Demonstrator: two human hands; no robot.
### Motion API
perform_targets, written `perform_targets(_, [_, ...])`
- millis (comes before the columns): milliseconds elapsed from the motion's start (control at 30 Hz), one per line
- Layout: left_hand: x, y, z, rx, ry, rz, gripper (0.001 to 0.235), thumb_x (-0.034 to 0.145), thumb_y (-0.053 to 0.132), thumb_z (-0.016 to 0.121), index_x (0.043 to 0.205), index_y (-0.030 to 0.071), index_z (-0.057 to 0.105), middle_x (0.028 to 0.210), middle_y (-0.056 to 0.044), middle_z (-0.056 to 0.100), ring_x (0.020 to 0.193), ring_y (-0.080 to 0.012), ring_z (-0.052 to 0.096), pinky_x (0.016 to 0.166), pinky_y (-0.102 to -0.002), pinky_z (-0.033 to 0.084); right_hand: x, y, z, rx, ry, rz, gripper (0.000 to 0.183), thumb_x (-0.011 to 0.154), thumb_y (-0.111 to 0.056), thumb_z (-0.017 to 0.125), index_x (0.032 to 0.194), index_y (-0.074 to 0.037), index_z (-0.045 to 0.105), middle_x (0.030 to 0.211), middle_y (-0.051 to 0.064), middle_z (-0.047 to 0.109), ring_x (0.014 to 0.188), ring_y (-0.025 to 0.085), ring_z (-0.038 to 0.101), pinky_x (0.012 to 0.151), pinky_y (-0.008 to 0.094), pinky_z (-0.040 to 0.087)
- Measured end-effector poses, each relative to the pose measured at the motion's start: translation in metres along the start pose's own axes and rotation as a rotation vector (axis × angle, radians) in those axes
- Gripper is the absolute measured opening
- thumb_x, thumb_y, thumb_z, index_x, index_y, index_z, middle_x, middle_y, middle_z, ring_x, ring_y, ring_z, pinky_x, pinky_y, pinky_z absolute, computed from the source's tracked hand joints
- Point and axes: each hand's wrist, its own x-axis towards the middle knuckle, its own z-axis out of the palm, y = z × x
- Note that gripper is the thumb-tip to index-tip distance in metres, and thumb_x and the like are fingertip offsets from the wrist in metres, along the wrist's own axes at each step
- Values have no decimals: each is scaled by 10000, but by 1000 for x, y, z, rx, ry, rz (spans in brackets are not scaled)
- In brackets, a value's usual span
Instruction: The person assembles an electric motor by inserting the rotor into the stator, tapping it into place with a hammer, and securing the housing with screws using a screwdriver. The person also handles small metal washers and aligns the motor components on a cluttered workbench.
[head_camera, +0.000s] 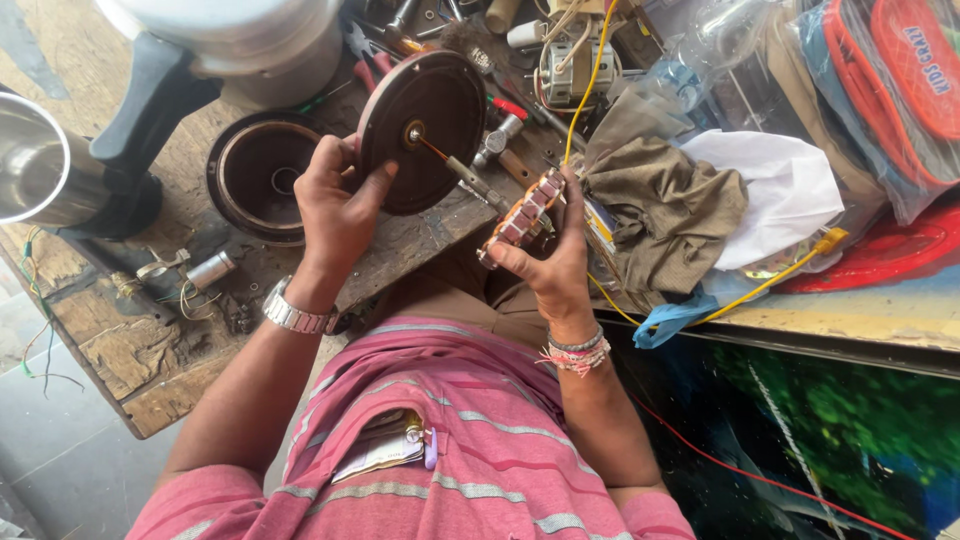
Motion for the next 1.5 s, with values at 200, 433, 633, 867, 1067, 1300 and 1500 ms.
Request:
perform_targets(200, [-15, 12, 8, 122, 0, 50, 207, 946, 6, 792, 1057, -21, 619, 1143, -120, 771, 853, -66, 672, 714, -236, 574, 10, 1, 12, 3, 5, 9, 1192, 721, -105, 935, 1646, -106, 182, 1273, 62, 553, 1086, 163, 619, 976, 339, 579])
perform_targets(433, [-21, 22, 13, 230, -73, 349, 254, 913, -15, 809, 965, -26, 560, 1318, -205, 694, 914, -195, 733, 743, -291, 580, 9, 5, 19, 127, 34, 46, 1170, 750, -109, 921, 1656, -128, 182, 1269, 91, 534, 1093, 194, 611, 958, 375, 588])
perform_targets(633, [-18, 30, 12, 315, -201, 447, 240, 901, 3, 808, 975, -16, 581, 1334, -222, 670, 1026, -333, 753, 801, -359, 613, 4, 9, 28, 219, 106, 183, 1078, 753, -172, 874, 1589, -162, 194, 1237, 128, 580, 1002, 252, 697, 760, 455, 671])
perform_targets(867, [-13, 53, 10, 181, -514, 524, 231, 892, 66, 790, 1019, 1, 608, 1336, -232, 664, 1158, -383, 700, 922, -408, 598, 1, 46, 10, 744, -105, 318, 845, 973, -423, 743, 1595, -64, 298, 1373, 218, 566, 1132, 363, 680, 933, 547, 610])
perform_targets(1067, [-21, 46, -26, 235, -697, 492, 286, 861, 213, 797, 1085, 77, 682, 1309, -165, 696, 1329, -376, 604, 1166, -546, 405, -10, 89, -1, 1164, -329, 293, 806, 954, -558, 597, 1599, -134, 365, 1585, 139, 489, 1442, 341, 483, 1179, 573, 412])
perform_targets(1300, [-52, -16, -108, 1080, -227, 293, 475, 781, 251, 816, 1184, 46, 672, 1257, -171, 670, 1289, -395, 561, 1083, -544, 408, -1, 106, -6, 1088, -135, 220, 780, 971, -574, 550, 1596, -141, 375, 1602, 121, 479, 1490, 331, 425, 1242, 576, 336])
perform_targets(1500, [-62, -45, -121, 1314, -320, 242, 325, 872, 307, 800, 1161, 192, 709, 1143, -58, 694, 1200, -271, 606, 1142, -553, 343, -7, 107, -3, 1120, -181, 232, 769, 983, -581, 541, 1596, -144, 381, 1606, 112, 474, 1498, 324, 419, 1260, 574, 313])
